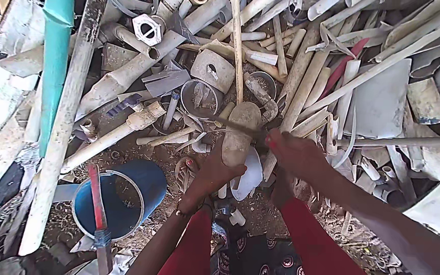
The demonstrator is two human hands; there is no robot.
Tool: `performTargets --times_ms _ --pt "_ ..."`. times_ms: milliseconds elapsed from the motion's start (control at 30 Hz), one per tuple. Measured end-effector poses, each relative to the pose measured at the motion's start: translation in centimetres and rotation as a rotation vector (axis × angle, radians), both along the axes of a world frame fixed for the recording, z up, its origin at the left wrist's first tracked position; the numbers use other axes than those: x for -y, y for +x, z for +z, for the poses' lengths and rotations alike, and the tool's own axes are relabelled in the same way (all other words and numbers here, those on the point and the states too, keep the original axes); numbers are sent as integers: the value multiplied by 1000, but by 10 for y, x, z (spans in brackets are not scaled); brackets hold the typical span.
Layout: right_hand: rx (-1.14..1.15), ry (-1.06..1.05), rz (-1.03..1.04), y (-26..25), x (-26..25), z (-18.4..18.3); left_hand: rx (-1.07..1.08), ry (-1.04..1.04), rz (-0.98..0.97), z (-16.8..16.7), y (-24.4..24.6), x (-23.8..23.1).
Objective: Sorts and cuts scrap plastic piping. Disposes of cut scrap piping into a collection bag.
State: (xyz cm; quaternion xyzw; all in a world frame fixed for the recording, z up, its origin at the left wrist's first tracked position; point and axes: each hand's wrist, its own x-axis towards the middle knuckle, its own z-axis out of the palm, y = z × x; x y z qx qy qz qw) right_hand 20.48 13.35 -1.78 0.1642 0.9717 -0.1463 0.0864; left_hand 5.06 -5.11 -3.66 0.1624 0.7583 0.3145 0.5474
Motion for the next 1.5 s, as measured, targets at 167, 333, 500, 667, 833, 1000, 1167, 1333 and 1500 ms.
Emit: performTargets --times_ms 167,333,500,667,833,1000,1167,1333,1500 --pt "-257 36 -22 1 10 10 -67 3 -58 2 -3 -1" --pt "141 -61 -230 -10 -3 -3 -4 0 -11 5 -6 -7" --pt "-285 64 -37 4 20 3 -70 -12 -57 2 -6 -5" --pt "297 -72 -478 -4 -28 4 -46 -39 -70 -1 -6 -3" --pt "-65 -26 -187 21 7 -3 -88 -30 -89 -4 -2 -2" --pt "-129 -98 -292 9 3 3 -133 -56 -138 7 -3 -4" --pt "-90 -86 -126 7 8 -10 -273 -51 -210 11 5 -5" --pt "-263 -20 -151 13 36 -2 -350 -55 -244 8 4 -7" --pt "-69 -53 -267 9 17 -24 -353 -81 -270 10 7 -10"
